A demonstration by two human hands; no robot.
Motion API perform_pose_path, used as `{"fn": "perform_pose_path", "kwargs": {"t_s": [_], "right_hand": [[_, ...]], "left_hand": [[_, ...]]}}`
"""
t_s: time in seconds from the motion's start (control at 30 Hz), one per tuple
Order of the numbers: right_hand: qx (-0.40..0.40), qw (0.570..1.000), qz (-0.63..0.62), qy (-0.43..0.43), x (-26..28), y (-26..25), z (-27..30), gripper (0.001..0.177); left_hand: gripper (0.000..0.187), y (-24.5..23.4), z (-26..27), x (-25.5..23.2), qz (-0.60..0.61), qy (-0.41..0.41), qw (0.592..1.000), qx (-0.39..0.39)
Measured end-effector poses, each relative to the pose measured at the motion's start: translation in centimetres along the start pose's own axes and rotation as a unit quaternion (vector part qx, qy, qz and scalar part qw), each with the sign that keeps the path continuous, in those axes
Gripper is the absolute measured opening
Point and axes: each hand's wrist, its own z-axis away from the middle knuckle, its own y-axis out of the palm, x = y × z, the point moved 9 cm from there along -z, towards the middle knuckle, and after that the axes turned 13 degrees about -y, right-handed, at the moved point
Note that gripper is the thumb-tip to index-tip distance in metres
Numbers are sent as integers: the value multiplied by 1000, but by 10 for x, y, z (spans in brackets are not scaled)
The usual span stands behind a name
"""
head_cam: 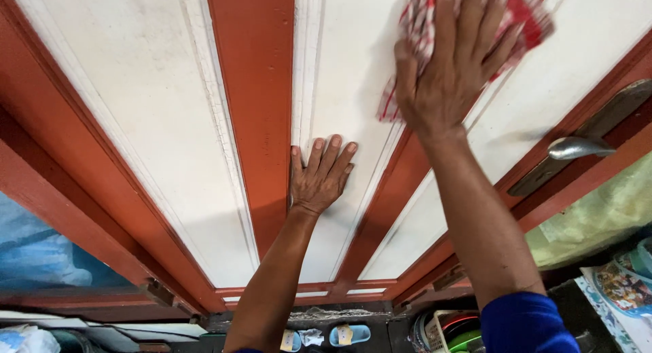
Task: Wiping a wooden door with a cloth to clean it.
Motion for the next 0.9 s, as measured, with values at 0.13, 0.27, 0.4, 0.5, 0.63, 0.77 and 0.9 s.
{"fn": "perform_pose_path", "kwargs": {"t_s": [0.13, 0.27, 0.4, 0.5, 0.63, 0.77, 0.9], "right_hand": [[-11, 1000, 9, -10, 5, -22, -22, 73], [52, 997, -41, 30, -2, 2, -3, 66], [-38, 998, -22, -46, 11, 11, 38, 61], [34, 999, 14, -18, 11, 53, 83, 75], [-91, 994, 13, -54, 36, 72, 145, 79], [-78, 994, -42, -63, 54, 83, 206, 70], [-15, 986, -132, -96, 75, 85, 263, 57]], "left_hand": [[66, 0, -2, 0, 3, 2, 1000, 2], [66, -4, -2, 0, 17, 3, 1000, 6], [65, -3, -2, 1, 13, 4, 1000, 13], [63, 3, 2, 1, 13, 2, 999, 34], [60, 5, 3, 1, 18, 4, 999, 31], [57, 1, 1, -1, 24, 3, 1000, 15], [55, -2, 1, 0, 28, -1, 999, 38]]}}
